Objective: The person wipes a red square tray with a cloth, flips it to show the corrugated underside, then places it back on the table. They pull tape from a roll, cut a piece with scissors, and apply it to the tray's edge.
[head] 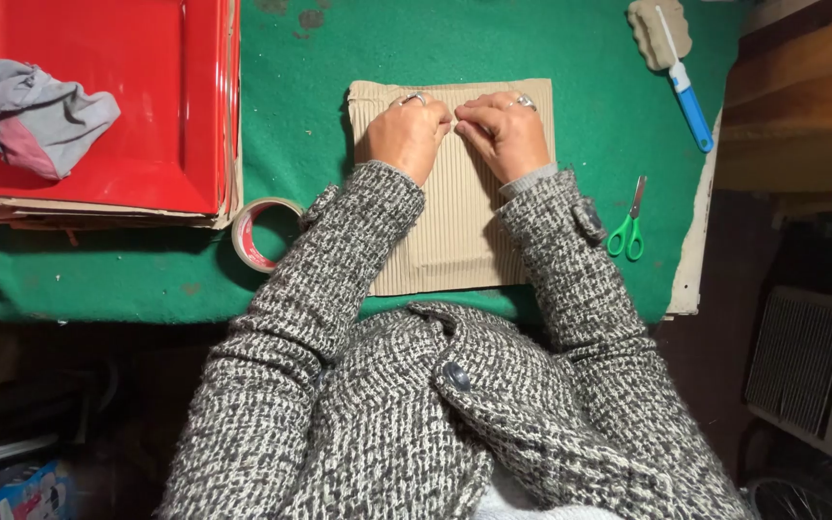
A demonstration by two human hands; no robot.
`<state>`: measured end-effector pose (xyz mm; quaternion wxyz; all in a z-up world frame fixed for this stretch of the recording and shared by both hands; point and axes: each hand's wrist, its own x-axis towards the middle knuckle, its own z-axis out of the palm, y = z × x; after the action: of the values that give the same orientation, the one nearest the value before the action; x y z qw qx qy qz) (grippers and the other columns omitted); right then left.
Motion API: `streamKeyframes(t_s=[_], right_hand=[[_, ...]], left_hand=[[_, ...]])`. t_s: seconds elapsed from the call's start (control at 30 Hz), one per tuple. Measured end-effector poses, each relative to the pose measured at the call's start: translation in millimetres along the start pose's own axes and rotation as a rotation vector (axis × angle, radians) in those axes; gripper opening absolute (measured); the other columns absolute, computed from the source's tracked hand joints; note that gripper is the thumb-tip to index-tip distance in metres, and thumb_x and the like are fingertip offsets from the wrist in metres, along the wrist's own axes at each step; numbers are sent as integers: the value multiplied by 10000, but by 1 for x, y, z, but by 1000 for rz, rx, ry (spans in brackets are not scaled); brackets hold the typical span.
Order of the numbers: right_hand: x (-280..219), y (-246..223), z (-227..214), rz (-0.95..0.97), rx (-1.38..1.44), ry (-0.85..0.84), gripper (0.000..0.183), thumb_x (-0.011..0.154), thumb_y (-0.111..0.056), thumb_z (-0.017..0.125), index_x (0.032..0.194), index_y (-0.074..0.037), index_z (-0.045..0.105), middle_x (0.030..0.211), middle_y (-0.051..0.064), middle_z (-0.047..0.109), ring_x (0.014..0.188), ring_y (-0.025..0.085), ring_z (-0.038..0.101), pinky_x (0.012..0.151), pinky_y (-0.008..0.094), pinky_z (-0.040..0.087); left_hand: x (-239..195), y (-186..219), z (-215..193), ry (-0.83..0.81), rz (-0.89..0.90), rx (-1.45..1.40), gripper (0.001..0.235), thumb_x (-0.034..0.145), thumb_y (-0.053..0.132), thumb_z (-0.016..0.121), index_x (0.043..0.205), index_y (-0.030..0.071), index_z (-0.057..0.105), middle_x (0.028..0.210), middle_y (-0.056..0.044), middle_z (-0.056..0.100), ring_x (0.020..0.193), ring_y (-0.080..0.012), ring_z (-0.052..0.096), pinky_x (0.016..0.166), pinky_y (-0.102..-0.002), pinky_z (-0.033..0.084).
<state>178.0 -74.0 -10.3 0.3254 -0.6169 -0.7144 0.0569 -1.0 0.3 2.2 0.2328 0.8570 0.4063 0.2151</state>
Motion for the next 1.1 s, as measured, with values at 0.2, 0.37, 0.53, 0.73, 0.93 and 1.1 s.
streamKeyframes(t_s=[0.2, 0.37, 0.53, 0.73, 0.93, 1.1], right_hand=[[19, -11, -9, 182, 46, -162, 210, 861, -266, 886, 949, -88, 815, 888, 95, 732, 817, 250, 671, 782, 403, 521], [12, 8, 3, 146, 81, -118, 169, 880, -246, 869, 942, -103, 803, 902, 49, 744, 865, 223, 682, 825, 392, 528], [0, 14, 3, 81, 134, -31, 141, 913, -231, 849, 1010, -136, 810, 1001, 48, 735, 966, 219, 697, 863, 369, 545], [-10, 12, -14, 170, -4, 13, 143, 875, -280, 881, 983, -191, 851, 1083, 30, 687, 1125, 271, 546, 1023, 432, 392], [-20, 16, -18, 262, 15, 39, 154, 880, -290, 885, 995, -196, 846, 1135, 37, 644, 1182, 277, 478, 1059, 440, 364], [-29, 23, -18, 289, 8, 83, 143, 894, -262, 876, 1011, -189, 840, 1188, 64, 629, 1203, 306, 469, 1073, 449, 369]], left_hand=[[1, -5, 9, 2, -20, 8, 87, 882, 258, 751, 891, 173, 765, 929, -32, 737, 883, -274, 704, 719, -440, 565], [-1, -6, 3, 36, -4, -30, 109, 867, 277, 768, 872, 167, 764, 912, -30, 739, 850, -279, 702, 693, -440, 563], [0, -12, 0, 18, -32, -55, 136, 849, 314, 781, 867, 180, 790, 857, -46, 739, 804, -283, 705, 663, -445, 554], [-3, -22, -1, 25, -19, -48, 121, 848, 290, 785, 874, 172, 795, 864, -48, 744, 787, -283, 712, 665, -438, 551], [-8, -31, -10, 29, -46, -44, 109, 847, 266, 792, 879, 162, 793, 873, -48, 745, 809, -274, 709, 698, -425, 551], [-12, -31, -20, 39, -56, -88, 100, 834, 234, 813, 884, 148, 797, 889, -48, 752, 834, -269, 704, 738, -421, 546]])
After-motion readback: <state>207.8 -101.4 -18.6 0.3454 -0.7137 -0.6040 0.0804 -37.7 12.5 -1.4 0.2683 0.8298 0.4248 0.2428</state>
